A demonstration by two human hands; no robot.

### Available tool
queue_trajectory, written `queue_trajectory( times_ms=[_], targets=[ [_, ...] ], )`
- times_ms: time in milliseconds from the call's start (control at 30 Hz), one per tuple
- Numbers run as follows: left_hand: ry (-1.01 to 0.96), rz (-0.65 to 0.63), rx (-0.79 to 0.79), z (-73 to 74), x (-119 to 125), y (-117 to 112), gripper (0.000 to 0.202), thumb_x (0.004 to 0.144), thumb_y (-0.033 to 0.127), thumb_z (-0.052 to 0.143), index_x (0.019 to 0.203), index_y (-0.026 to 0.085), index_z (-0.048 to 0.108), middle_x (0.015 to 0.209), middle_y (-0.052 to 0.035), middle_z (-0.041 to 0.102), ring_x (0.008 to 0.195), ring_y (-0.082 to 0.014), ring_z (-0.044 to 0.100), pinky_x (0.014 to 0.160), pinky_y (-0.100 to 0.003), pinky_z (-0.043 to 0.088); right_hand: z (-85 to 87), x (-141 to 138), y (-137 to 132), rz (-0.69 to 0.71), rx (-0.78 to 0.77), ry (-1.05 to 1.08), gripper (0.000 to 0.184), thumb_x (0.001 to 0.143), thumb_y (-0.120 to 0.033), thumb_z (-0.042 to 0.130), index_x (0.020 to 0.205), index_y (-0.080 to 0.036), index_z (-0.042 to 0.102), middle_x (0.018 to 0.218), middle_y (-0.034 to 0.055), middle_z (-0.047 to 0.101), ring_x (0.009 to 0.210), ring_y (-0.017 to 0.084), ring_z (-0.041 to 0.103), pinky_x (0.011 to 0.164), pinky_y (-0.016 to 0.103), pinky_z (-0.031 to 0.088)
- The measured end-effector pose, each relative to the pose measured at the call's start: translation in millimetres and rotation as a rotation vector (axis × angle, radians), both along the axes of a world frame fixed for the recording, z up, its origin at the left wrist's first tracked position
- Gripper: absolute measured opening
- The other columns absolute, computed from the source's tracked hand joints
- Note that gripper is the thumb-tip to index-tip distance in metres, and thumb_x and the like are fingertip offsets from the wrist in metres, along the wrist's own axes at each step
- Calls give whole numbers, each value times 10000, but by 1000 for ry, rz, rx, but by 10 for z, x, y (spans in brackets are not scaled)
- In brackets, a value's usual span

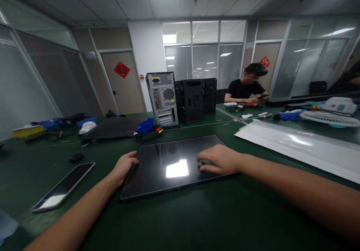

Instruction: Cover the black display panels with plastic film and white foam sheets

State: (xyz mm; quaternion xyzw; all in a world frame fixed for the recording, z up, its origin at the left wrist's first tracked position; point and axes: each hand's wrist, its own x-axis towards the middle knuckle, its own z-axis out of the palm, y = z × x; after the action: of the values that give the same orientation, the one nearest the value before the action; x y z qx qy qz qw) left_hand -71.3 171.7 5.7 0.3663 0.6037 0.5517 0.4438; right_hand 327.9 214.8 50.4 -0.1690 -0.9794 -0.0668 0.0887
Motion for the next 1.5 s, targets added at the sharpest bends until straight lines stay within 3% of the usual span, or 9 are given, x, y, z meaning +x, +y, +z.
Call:
queue_trajectory(
  times_ms=[100,233,333,467,667,1000,1233,1333,1500],
  targets=[
    [12,41,64,8,14,-37,772,563,9,623,1312,191,563,1138,-114,722,844,-267,733,670,-356,588,16,543,461,-290,108,64,416,979,-470,358,1205,-190,567,1119,106,656,991,228,621,836,361,475],
    [-1,-3,134,10,48,-72,768,594,47,656,1335,221,555,1184,-104,705,868,-252,727,692,-350,583,-388,1548,1028,-677,323,105,640,912,-570,401,1362,-125,495,1438,214,437,1345,363,374,1066,521,329],
    [-53,-93,168,-4,69,-81,677,620,102,665,1286,202,600,1216,-103,694,894,-251,720,746,-362,574,-754,2147,1279,-1075,214,90,872,848,-736,348,1457,-114,400,1516,250,306,1398,442,251,1070,638,253],
    [80,-165,128,-9,88,-106,585,652,193,671,1236,218,653,1180,-77,713,866,-250,713,752,-365,554,-897,2411,1381,-1323,-65,87,955,813,-803,303,1470,-115,384,1398,282,448,1258,460,435,965,636,365],
    [477,-38,57,8,171,-66,461,657,243,656,1110,192,724,804,-23,738,601,-178,636,595,-290,483,-702,2145,1278,-1269,-44,76,681,912,-604,339,1408,-160,478,1205,238,605,1053,392,586,837,536,449],
    [513,55,44,-110,189,99,354,680,277,622,1000,186,742,604,8,654,469,-146,523,481,-260,374,-494,1769,1023,-1220,74,121,387,890,-383,443,1034,-137,704,1005,232,652,896,341,614,730,437,430],
    [550,60,56,-30,223,22,353,678,272,647,1007,220,764,995,-74,749,881,-264,691,743,-336,495,-365,1493,775,-1138,217,268,402,906,-354,445,1259,-203,565,1018,142,686,851,275,635,697,356,418],
    [599,80,180,-16,235,8,284,666,215,657,917,244,788,1338,-64,638,1248,-300,556,1023,-376,398,-327,1265,619,-949,190,374,378,901,-371,462,1219,-201,574,987,104,700,824,246,650,701,341,437],
    [487,-57,138,-58,219,32,246,706,257,623,889,216,782,1098,-68,756,1080,-265,654,1009,-384,424,-290,893,397,-363,-166,400,414,923,-414,476,1260,-186,549,1025,77,704,843,186,661,772,317,488]
  ],
)
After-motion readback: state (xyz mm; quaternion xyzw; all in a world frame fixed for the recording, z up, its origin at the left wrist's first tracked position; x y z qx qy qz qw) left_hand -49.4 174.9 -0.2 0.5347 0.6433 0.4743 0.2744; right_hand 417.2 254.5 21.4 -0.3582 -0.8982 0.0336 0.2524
